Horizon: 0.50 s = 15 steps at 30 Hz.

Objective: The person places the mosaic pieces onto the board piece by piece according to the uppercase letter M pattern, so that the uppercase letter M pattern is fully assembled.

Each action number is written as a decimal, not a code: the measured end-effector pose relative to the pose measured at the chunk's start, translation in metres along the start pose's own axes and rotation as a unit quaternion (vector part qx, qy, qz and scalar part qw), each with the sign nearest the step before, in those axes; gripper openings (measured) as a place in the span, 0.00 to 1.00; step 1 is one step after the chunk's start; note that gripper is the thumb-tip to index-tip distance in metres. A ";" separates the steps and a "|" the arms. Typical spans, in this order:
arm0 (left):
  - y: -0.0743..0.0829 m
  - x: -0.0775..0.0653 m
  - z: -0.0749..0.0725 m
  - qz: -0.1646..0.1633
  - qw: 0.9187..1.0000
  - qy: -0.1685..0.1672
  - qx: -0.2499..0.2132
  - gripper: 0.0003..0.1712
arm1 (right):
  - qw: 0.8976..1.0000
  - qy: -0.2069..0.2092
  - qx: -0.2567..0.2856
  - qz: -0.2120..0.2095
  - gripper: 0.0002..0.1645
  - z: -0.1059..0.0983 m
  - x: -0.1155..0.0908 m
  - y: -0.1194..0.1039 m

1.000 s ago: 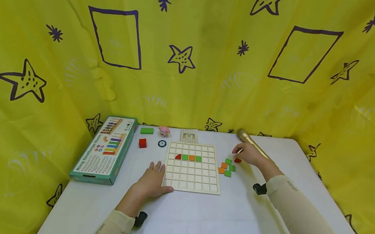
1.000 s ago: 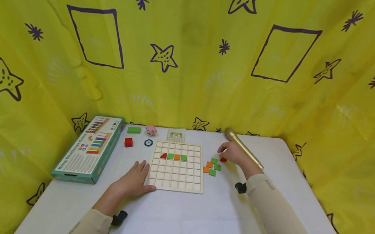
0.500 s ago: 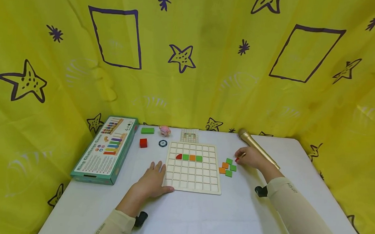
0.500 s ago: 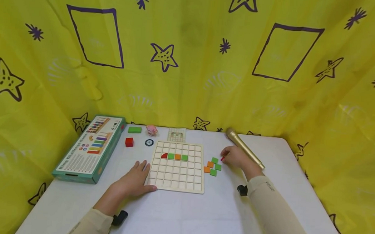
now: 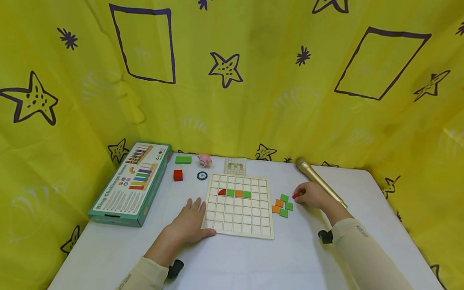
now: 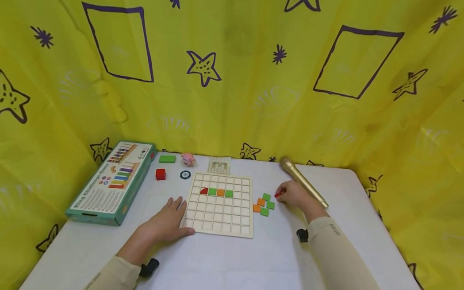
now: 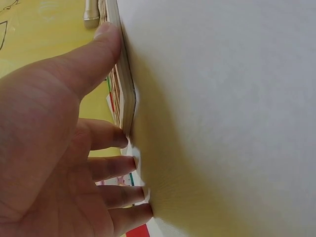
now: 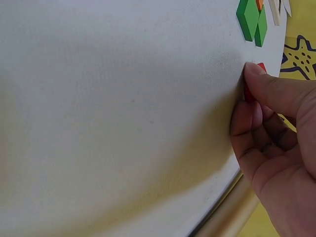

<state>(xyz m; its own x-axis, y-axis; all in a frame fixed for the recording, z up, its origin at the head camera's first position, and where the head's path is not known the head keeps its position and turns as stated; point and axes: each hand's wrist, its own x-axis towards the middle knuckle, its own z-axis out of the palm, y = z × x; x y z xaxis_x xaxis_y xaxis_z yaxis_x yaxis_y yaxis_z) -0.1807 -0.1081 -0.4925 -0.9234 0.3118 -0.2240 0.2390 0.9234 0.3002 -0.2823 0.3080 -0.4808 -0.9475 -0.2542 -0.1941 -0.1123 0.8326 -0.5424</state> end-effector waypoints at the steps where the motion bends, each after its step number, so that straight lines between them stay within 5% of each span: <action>1: 0.000 0.000 0.000 0.000 1.000 0.000 -0.001 0.58 | 1.000 0.000 -0.005 0.000 0.06 -0.001 0.000 0.000; 15: 0.001 -0.001 -0.001 0.006 1.000 0.006 0.001 0.58 | 0.999 0.025 0.026 -0.026 0.10 -0.004 0.002 0.004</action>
<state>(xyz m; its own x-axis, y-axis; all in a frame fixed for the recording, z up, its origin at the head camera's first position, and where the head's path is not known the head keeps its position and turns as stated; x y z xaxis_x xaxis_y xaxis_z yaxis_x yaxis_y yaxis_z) -0.1799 -0.1080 -0.4913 -0.9241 0.3202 -0.2087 0.2510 0.9202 0.3004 -0.2856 0.3126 -0.4798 -0.9549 -0.2700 -0.1238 -0.1471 0.7921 -0.5923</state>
